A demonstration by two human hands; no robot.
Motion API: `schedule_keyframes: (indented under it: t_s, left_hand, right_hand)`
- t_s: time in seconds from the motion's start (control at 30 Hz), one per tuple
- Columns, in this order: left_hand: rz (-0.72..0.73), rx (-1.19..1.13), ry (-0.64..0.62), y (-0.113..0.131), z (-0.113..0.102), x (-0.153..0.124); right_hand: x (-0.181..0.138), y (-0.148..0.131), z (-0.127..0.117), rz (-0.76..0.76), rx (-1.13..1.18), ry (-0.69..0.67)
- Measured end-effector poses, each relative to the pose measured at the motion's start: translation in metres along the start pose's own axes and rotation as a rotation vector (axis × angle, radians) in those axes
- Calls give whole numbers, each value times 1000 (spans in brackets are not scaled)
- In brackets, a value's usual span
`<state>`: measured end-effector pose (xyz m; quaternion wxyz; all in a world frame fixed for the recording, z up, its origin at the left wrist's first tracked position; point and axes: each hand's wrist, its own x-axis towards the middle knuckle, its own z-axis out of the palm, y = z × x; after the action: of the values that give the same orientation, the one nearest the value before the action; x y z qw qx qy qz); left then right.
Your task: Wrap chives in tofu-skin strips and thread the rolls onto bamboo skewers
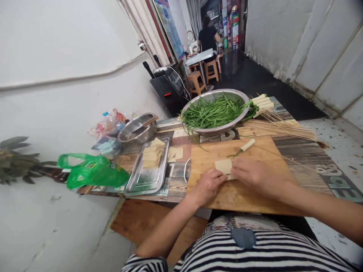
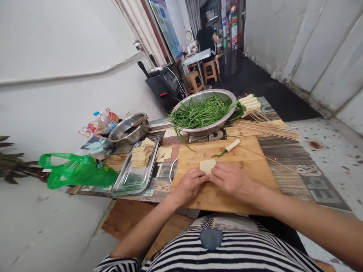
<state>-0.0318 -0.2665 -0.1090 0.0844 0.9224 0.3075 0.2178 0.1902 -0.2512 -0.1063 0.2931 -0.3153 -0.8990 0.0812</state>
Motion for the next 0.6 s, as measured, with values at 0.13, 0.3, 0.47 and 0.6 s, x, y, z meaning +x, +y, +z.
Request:
schedule_keyframes:
  t_s: [0.13, 0.3, 0.47, 0.6]
  left_hand:
    - [-14, -31, 14, 1, -2, 0]
    - [-16, -62, 24, 2, 1, -2]
    - [-86, 67, 26, 6, 2, 2]
    - [-133, 116, 51, 10, 1, 6]
  right_hand:
    - [-11, -12, 12, -290, -255, 16]
    - [-1, -6, 12, -146, -177, -125]
    - [15, 2, 5, 8, 56, -268]
    - [18, 9, 13, 94, 147, -266]
